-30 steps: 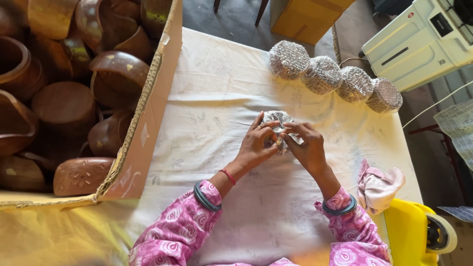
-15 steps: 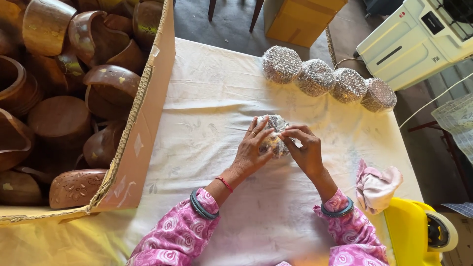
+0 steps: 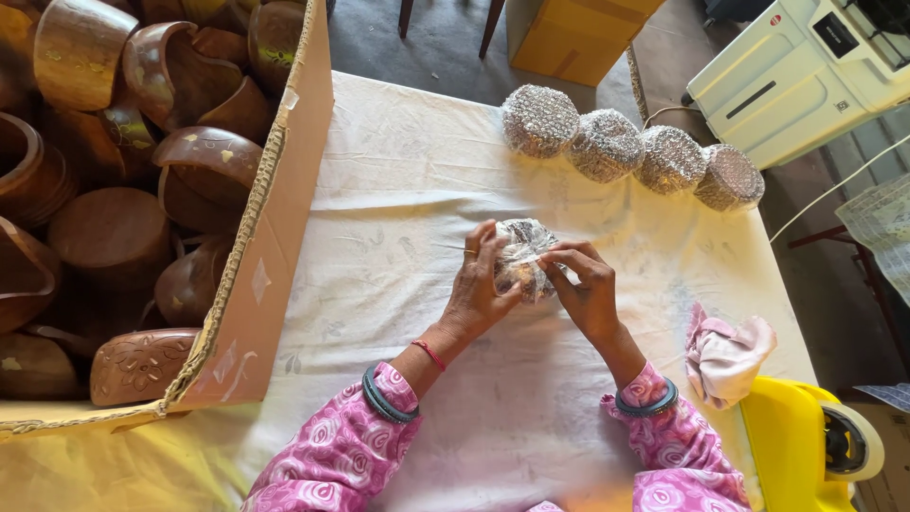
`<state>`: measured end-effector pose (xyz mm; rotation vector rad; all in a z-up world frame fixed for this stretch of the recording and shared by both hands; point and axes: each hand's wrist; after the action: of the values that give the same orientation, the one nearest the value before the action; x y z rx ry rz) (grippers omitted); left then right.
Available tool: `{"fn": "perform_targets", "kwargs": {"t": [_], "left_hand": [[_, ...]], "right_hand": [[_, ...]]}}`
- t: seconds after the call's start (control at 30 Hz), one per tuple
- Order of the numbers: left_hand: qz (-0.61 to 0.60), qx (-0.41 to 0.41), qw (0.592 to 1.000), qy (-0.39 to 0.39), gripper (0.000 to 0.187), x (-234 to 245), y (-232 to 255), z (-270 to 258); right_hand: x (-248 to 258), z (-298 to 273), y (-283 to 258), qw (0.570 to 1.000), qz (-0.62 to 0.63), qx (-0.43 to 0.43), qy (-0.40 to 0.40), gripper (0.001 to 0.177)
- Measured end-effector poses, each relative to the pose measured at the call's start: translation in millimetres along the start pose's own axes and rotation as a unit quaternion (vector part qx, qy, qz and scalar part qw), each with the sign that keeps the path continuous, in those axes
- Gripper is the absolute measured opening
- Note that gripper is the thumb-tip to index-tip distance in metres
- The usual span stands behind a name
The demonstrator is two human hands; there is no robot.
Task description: The person wraps wooden bowls in plastic wrap and bubble wrap at a table.
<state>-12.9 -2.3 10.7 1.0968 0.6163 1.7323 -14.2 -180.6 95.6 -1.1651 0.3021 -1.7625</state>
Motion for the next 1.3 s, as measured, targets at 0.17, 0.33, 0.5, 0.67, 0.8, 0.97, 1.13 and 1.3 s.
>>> {"fn": "perform_targets", "kwargs": {"t": [0.17,0.33,0.5,0.67,0.8,0.97,1.13,1.3], "left_hand": [[0.029,-0.020,0.999,-0.020,0.064,6,3,-1],[0.080,-0.055,0.994,-0.051,0.052,13,10,0],[0.228,-0.124,0.965,-0.046,0.056,8,13,-5],[0.259,-0.138,0.955,-0.039,0.055,4,14,-8],[0.259,-0.136,0.955,-0.041,0.053,5,15,-7],[0.249,-0.132,0.959,-0.043,0.053,8,15,-7],[0.231,-0.127,0.964,-0.038,0.053,9,18,-7],[0.226,-0.136,0.964,-0.039,0.054,14,21,-6]], "right_hand": [[2,1,-5,1.000,-0.001,0.001,0.000,0.016],[4,4,-12,1.000,-0.007,0.025,0.002,0.016],[8,1,-24,0.990,-0.086,0.111,-0.007,0.017],[8,-3,-21,0.985,-0.102,0.136,-0.009,0.016],[4,4,-10,0.994,-0.079,0.070,0.005,0.015],[-4,7,-2,0.997,-0.072,0.038,0.000,0.013],[-8,2,9,0.997,-0.079,-0.014,0.011,0.013],[-8,8,14,0.994,-0.104,0.011,0.007,0.013]]}}
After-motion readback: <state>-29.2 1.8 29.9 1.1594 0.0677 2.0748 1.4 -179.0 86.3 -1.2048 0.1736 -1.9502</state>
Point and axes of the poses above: each hand's wrist, its own z-axis towards the middle knuckle, its own x-axis out of the back of the hand, y = z × x, and after that the axes turned 7 degrees about z, right-handed
